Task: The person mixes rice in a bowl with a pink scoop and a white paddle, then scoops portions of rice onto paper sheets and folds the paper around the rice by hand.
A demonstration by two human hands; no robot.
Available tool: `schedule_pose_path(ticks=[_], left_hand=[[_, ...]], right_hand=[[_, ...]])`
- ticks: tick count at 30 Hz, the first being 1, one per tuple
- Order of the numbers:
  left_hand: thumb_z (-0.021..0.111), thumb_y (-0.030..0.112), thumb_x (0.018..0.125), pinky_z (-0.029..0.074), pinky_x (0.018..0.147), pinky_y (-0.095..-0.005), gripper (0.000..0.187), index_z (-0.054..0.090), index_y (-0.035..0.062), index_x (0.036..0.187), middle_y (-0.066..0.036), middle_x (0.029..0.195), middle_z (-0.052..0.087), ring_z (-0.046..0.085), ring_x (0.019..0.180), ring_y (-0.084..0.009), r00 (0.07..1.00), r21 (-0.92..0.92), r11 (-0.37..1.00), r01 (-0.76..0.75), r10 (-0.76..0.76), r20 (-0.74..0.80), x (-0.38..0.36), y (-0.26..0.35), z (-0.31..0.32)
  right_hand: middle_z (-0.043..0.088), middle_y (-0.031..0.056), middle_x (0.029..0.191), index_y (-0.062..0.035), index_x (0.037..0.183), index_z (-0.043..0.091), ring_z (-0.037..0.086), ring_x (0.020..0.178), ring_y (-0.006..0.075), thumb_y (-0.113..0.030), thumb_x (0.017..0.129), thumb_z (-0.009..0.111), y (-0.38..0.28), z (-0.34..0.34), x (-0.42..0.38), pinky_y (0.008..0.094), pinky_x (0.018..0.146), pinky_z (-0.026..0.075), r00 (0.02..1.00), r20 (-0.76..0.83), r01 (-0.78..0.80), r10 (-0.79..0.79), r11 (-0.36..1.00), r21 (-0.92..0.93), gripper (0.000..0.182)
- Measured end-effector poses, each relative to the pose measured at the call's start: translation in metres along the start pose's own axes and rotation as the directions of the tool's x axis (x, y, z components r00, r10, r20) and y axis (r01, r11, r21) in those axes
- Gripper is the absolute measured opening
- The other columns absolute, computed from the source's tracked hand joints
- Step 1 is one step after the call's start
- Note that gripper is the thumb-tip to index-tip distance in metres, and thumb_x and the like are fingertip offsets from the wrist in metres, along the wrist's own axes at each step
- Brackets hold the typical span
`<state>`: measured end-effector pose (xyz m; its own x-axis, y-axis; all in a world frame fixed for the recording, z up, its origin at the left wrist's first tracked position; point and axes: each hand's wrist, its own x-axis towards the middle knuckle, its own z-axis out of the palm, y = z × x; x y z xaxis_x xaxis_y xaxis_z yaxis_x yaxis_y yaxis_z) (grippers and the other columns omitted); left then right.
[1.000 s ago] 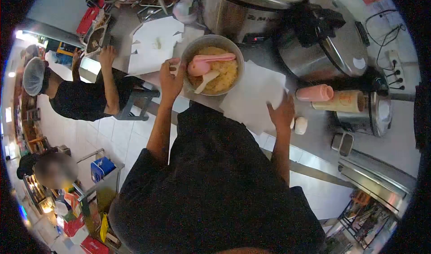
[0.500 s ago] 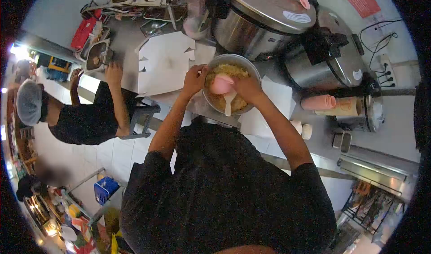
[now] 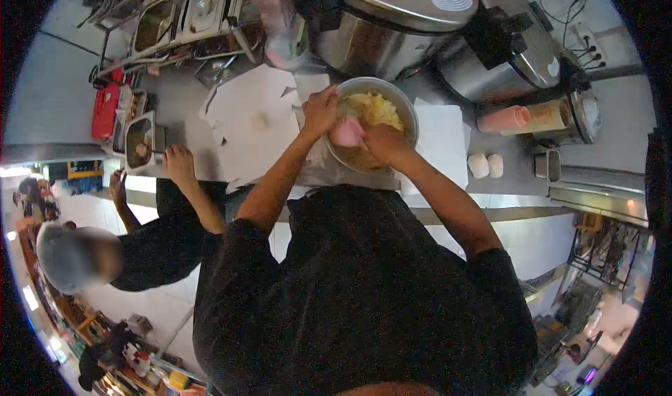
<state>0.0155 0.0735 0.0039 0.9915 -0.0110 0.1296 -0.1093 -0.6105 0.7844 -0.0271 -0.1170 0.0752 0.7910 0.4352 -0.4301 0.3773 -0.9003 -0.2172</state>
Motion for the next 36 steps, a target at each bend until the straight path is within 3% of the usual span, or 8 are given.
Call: schedule_pose_path(ticks=[2, 6, 8, 17, 20, 26, 30, 36], left_hand=[[0.047, 0.031, 0.096, 0.042, 0.092, -0.0465, 0.037, 0.06, 0.0112, 0.124, -0.016, 0.113, 0.064, 0.058, 0.107, -0.0352, 0.999, -0.075, 0.997, 0.011, -0.013, -0.036, -0.007, -0.011, 0.007], [0.043, 0.032, 0.095, 0.029, 0.099, -0.0525, 0.039, 0.059, 0.0131, 0.125, -0.012, 0.128, 0.058, 0.05, 0.12, -0.0314, 0.977, -0.101, 0.994, 0.034, -0.054, -0.207, -0.03, -0.018, 0.033], [0.042, 0.032, 0.095, 0.028, 0.098, -0.0522, 0.038, 0.058, 0.0117, 0.124, -0.012, 0.126, 0.058, 0.049, 0.12, -0.0313, 0.968, -0.129, 0.99, 0.06, -0.089, -0.235, -0.047, -0.008, 0.033], [0.051, 0.018, 0.085, 0.026, 0.1, -0.05, 0.049, 0.047, 0.008, 0.133, -0.018, 0.129, 0.054, 0.048, 0.12, -0.0357, 0.951, -0.352, 0.935, 0.033, -0.138, -0.277, -0.066, 0.019, 0.008], [0.053, 0.019, 0.086, 0.028, 0.101, -0.0475, 0.052, 0.045, 0.0104, 0.137, -0.017, 0.13, 0.054, 0.047, 0.123, -0.0344, 0.995, 0.046, 0.997, 0.063, -0.059, -0.083, -0.059, 0.037, -0.015], [0.049, 0.024, 0.094, 0.038, 0.095, -0.0414, 0.037, 0.056, 0.0118, 0.128, -0.015, 0.122, 0.062, 0.057, 0.114, -0.0303, 0.989, -0.233, 0.971, -0.047, 0.012, -0.148, -0.043, 0.015, -0.012], [0.05, 0.021, 0.094, 0.04, 0.094, -0.0423, 0.034, 0.058, 0.0126, 0.126, -0.016, 0.115, 0.065, 0.062, 0.107, -0.0314, 0.986, -0.185, 0.983, 0.022, -0.052, -0.158, -0.03, 0.011, -0.007], [0.05, 0.018, 0.094, 0.045, 0.089, -0.0448, 0.036, 0.056, 0.0151, 0.129, -0.016, 0.108, 0.068, 0.064, 0.1, -0.0338, 0.972, -0.128, 0.99, 0.061, -0.088, -0.22, -0.033, 0.029, -0.011]], right_hand=[[0.067, 0.0246, 0.089, -0.0036, 0.127, 0.053, 0.067, 0.084, 0.0381, -0.018, 0.09, 0.049, 0.023, 0.014, 0.001, 0.0493, 0.071, 0.053, 0.984, 0.009, 0.176, -0.176, 0.978, -0.114, 0.04], [0.068, 0.0214, 0.086, -0.0063, 0.102, 0.068, 0.067, 0.082, 0.0375, -0.021, 0.087, 0.055, 0.017, 0.0, 0.005, 0.0483, 0.071, 0.054, 0.854, -0.474, -0.17, 0.215, 0.976, 0.137, 0.025], [0.068, 0.0198, 0.085, -0.0082, 0.094, 0.071, 0.068, 0.079, 0.0372, -0.023, 0.086, 0.056, 0.027, 0.028, 0.027, 0.0476, 0.069, 0.054, 0.949, -0.188, -0.292, 0.253, 0.931, -0.219, 0.022], [0.069, 0.0185, 0.088, -0.0127, 0.129, 0.053, 0.068, 0.079, 0.0352, -0.022, 0.091, 0.053, 0.017, -0.025, -0.019, 0.0497, 0.07, 0.053, 0.865, -0.339, -0.37, 0.37, 0.926, 0.067, 0.04], [0.069, 0.0176, 0.089, -0.0159, 0.139, 0.04, 0.068, 0.078, 0.0354, -0.023, 0.092, 0.052, 0.025, 0.017, 0.007, 0.0509, 0.068, 0.053, 0.914, -0.267, -0.323, 0.305, 0.946, -0.025, 0.049], [0.067, 0.0204, 0.104, -0.007, 0.114, 0.064, 0.065, 0.092, 0.0386, -0.036, 0.089, 0.054, 0.051, 0.01, 0.05, 0.0491, 0.088, 0.049, 0.992, -0.12, 0.059, -0.042, 0.988, 0.144, 0.04], [0.067, 0.0211, 0.105, -0.0131, 0.107, 0.069, 0.065, 0.096, 0.038, -0.042, 0.092, 0.051, 0.06, 0.026, 0.052, 0.0485, 0.085, 0.05, 0.959, 0.12, 0.272, -0.257, 0.952, -0.137, 0.037], [0.068, 0.0209, 0.102, -0.0038, 0.102, 0.07, 0.067, 0.093, 0.0341, -0.041, 0.092, 0.048, 0.05, 0.049, 0.036, 0.0441, 0.082, 0.052, 0.964, 0.253, 0.138, -0.084, 0.97, -0.201, 0.044]])
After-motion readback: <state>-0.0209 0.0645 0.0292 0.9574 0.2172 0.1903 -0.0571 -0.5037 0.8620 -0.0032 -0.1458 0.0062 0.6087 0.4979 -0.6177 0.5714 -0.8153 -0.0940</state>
